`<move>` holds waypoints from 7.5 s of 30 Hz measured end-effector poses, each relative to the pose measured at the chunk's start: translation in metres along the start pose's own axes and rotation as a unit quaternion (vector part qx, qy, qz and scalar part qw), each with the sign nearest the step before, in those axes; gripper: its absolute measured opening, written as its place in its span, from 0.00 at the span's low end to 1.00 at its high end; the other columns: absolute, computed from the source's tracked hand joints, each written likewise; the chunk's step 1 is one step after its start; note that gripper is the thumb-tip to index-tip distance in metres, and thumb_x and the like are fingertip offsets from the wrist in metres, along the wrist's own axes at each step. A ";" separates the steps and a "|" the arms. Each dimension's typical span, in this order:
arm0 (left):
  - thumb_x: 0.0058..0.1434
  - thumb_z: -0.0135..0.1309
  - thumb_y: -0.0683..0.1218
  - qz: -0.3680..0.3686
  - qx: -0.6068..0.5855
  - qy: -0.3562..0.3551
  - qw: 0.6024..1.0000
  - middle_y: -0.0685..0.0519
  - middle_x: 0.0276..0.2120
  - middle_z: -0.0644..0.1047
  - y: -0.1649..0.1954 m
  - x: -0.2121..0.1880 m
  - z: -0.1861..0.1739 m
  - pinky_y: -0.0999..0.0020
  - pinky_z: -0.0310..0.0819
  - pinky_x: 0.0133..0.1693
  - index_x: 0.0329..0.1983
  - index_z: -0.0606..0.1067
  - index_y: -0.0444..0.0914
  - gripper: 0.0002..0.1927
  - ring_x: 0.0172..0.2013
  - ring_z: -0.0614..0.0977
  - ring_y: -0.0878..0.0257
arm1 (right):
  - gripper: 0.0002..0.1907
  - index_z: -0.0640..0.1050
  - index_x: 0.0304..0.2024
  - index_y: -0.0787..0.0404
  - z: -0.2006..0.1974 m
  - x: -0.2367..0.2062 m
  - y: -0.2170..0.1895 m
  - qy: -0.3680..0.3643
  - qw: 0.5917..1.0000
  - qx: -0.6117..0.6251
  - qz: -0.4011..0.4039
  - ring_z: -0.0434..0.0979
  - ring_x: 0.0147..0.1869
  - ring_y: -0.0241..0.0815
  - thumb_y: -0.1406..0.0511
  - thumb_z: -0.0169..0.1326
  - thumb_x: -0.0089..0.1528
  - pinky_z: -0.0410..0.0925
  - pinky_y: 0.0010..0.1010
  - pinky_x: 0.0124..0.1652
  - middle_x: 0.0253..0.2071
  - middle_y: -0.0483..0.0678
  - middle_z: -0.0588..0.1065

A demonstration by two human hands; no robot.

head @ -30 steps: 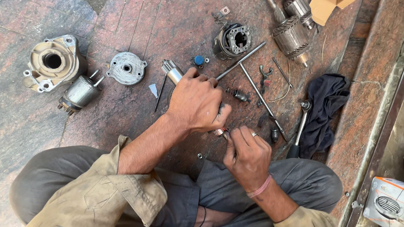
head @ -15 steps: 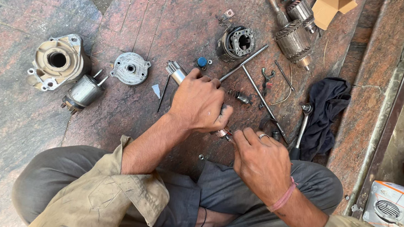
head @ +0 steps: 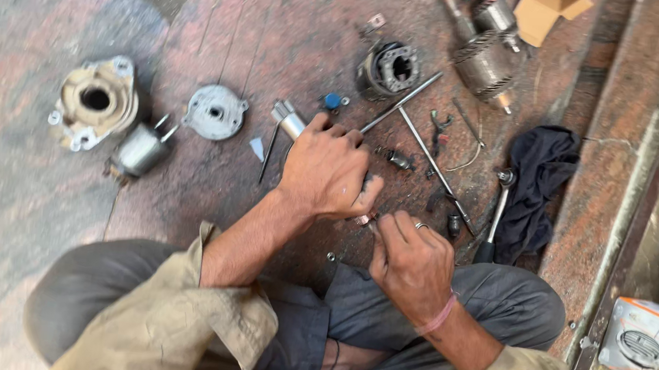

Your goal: The person sits cross-legged on the workshop floor repairing a starter motor. They hold the starter drive housing in one hand and use a screwdriver to work on the drive gear and solenoid terminal area, manipulating small screws and components among disassembled starter parts, end bells, and an armature laid out on the floor.

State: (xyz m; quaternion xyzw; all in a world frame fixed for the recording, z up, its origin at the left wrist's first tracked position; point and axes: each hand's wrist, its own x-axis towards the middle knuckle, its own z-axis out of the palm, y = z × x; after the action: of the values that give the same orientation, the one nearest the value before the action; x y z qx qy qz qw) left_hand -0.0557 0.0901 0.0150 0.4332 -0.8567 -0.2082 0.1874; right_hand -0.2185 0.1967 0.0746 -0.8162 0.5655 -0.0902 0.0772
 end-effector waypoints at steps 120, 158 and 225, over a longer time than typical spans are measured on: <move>0.50 0.52 0.59 -0.032 -0.011 -0.048 0.998 0.42 0.26 0.80 -0.018 0.007 -0.006 0.52 0.65 0.46 0.26 0.77 0.35 0.21 0.32 0.82 0.50 | 0.08 0.74 0.32 0.61 0.008 0.016 -0.003 0.000 0.999 0.018 0.050 0.74 0.31 0.51 0.69 0.60 0.52 0.67 0.40 0.32 0.28 0.50 0.70; 0.51 0.52 0.57 -0.019 -0.026 -0.022 0.999 0.43 0.27 0.81 0.003 0.001 0.003 0.51 0.67 0.45 0.27 0.76 0.37 0.18 0.32 0.82 0.48 | 0.06 0.74 0.33 0.59 -0.023 0.002 0.012 -0.071 0.997 0.000 0.017 0.77 0.31 0.48 0.66 0.58 0.56 0.69 0.40 0.32 0.29 0.48 0.72; 0.54 0.50 0.58 -0.026 -0.006 -0.030 0.999 0.40 0.24 0.80 0.009 -0.004 -0.009 0.50 0.67 0.48 0.26 0.78 0.35 0.21 0.30 0.82 0.48 | 0.06 0.75 0.34 0.60 -0.027 -0.004 0.001 -0.045 0.998 -0.032 -0.004 0.77 0.31 0.48 0.66 0.59 0.56 0.69 0.39 0.34 0.29 0.48 0.72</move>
State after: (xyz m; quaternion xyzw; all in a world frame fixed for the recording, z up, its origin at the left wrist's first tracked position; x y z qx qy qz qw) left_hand -0.0546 0.0965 0.0261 0.4481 -0.8489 -0.2309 0.1589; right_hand -0.2275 0.1992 0.1001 -0.8236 0.5609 -0.0354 0.0766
